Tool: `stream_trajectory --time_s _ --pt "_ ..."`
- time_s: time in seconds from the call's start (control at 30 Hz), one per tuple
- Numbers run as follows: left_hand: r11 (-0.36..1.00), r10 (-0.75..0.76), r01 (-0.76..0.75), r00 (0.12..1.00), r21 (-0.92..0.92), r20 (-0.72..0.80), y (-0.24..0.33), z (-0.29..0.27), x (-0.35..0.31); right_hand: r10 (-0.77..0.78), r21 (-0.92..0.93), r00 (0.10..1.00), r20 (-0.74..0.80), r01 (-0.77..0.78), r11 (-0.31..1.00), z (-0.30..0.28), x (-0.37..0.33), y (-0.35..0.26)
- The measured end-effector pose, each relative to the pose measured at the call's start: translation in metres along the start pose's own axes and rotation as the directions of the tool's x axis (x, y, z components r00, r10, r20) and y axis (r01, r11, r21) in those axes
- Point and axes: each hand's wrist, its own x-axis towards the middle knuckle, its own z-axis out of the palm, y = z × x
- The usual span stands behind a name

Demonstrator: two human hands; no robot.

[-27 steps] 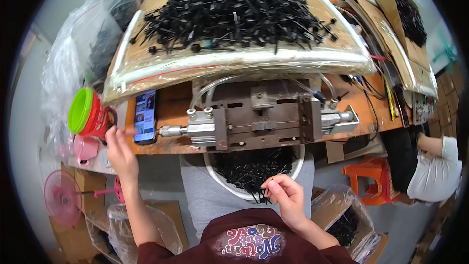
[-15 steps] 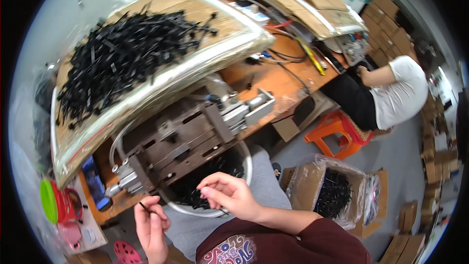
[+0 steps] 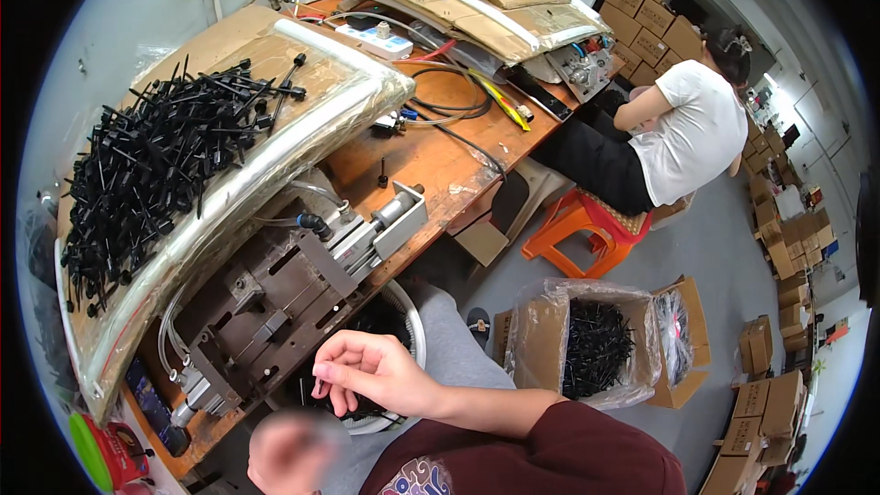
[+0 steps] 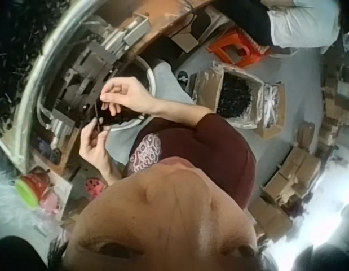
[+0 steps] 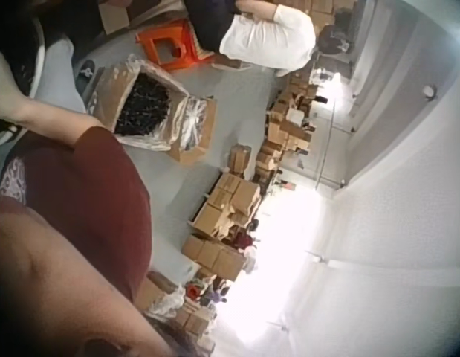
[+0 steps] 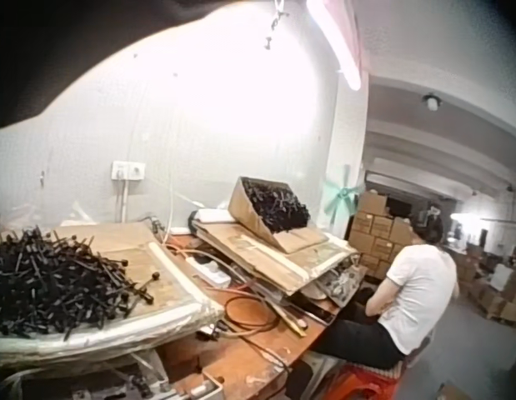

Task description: The recorder uses a pneumatic press to assemble small black plastic components.

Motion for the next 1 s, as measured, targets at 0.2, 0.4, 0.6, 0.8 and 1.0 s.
stream_trajectory --time_s 0.2,0.4,0.6,0.8,1.0 --pt "0.873 0.327 -0.318 0.944 0.369 0.039 0.015 0.027 0.013 0.025 -0.002 1.000 -0.010 -0.025 1.000 0.009 0.009 -0.012" --pt "0.795 0.441 -0.474 0.880 0.377 0.177 0.022 0.022 0.022 0.009 -0.068 0.999 -0.034 -0.011 0.998 0.009 0.015 -0.006" --pt "0.761 0.490 -0.534 0.845 0.369 0.213 0.015 0.022 0.020 -0.044 -0.127 0.999 -0.028 0.040 0.991 0.005 0.016 -0.001" --pt "0.752 0.496 -0.548 0.836 0.365 0.234 0.012 0.022 0.018 -0.082 -0.156 0.994 -0.068 0.071 0.985 0.006 0.016 -0.001" --pt "0.753 0.493 -0.552 0.834 0.357 0.249 0.012 0.020 0.019 -0.075 -0.177 0.995 -0.073 0.061 0.982 0.008 0.016 -0.001"
